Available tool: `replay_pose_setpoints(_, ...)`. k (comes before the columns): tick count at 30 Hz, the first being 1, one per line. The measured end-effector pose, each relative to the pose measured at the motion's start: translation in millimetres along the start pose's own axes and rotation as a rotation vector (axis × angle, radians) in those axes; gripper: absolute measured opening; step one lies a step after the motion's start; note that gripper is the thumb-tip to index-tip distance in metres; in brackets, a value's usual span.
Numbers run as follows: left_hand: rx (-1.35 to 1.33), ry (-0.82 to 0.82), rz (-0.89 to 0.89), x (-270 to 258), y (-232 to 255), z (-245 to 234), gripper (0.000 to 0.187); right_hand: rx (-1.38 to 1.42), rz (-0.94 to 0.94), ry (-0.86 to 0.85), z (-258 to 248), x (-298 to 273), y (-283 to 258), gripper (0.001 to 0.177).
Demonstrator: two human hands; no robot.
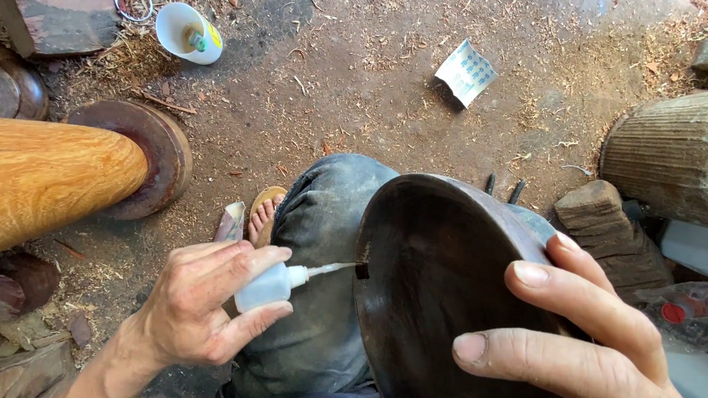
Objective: Sanding a wooden bowl and applying glue to a crack to repair it.
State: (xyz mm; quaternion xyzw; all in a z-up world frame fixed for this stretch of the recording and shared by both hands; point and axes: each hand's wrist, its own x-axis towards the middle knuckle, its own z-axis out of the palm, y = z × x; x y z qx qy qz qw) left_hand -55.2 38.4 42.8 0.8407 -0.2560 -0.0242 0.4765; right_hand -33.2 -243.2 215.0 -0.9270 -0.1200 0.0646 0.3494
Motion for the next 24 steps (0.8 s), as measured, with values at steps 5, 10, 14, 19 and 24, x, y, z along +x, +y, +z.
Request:
replay_pose_setpoints(5, -0.020, 0.006, -0.008, 1, -2, 0, 0.047, 0.016, -0.039, -0.024, -3, 1, 2, 0.043)
replay_pose_setpoints(10, -0.032, -0.001, 0.010, 9, -3, -3, 0.044, 0.030, -0.057, -0.006, -1, 2, 2, 0.043)
replay_pose_setpoints(14, 0.000, 0.037, 0.033, 18, -7, -2, 0.045, 0.011, -0.051, -0.017, -2, 2, 1, 0.044)
replay_pose_setpoints(19, -0.010, 0.017, 0.039, 17, -7, -3, 0.043, 0.020, -0.059, 0.026, 1, 2, 2, 0.043)
replay_pose_setpoints(24, -0.019, 0.014, 0.012, 26, -10, -6, 0.043, 0.013, -0.041, -0.022, -3, 2, 3, 0.045)
